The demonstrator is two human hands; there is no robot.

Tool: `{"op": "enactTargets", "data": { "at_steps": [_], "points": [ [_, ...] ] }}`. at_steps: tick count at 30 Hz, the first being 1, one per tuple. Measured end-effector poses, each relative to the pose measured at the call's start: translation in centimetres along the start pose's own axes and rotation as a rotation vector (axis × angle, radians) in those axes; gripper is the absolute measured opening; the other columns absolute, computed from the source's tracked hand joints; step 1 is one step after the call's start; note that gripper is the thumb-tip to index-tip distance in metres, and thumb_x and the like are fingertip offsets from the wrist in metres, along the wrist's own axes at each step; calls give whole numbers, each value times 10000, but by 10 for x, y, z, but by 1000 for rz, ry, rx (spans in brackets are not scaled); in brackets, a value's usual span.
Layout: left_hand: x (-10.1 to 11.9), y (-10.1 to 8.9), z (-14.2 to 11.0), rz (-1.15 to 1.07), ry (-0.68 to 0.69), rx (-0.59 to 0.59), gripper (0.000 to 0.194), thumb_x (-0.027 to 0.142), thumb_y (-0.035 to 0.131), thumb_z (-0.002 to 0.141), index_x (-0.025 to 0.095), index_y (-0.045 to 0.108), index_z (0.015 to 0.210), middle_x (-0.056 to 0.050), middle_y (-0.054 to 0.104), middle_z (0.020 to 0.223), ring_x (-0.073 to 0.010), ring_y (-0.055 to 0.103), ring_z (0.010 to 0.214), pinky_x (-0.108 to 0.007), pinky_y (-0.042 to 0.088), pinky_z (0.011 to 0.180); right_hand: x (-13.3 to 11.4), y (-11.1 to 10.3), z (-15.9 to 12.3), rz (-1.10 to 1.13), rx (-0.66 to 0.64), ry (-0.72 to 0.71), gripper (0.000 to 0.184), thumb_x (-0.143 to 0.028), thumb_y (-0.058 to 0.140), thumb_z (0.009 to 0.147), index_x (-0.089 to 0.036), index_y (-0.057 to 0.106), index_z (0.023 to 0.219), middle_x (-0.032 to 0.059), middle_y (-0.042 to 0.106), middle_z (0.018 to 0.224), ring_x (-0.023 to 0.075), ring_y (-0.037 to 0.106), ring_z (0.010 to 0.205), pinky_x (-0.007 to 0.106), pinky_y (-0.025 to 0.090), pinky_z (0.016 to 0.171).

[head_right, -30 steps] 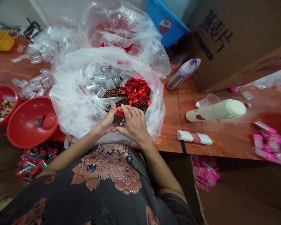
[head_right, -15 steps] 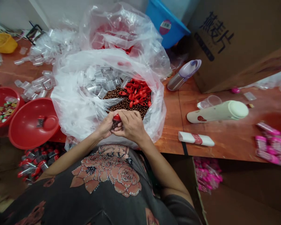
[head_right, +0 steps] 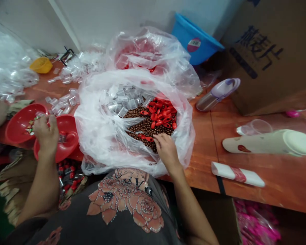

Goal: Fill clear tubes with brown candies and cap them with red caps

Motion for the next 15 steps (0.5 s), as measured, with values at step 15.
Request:
{"op": "enactTargets", "data": {
  "at_steps": [15],
  "points": [
    [131,194,50,601,259,-466,317,275,520,916,73,678,1102,-236,683,1100,-357,612,1075,-415,466,855,1,6,9,-119,109,137,302,-265,483,946,-202,689,1157,110,608,994,246,608,870,401,535,792]
  ]
}}
Point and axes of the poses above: each hand's wrist, its own z-axis towards the middle knuckle, its own y-axis out of the palm, x = y × z, the point moved 3 cm from there along z, towards the middle knuckle
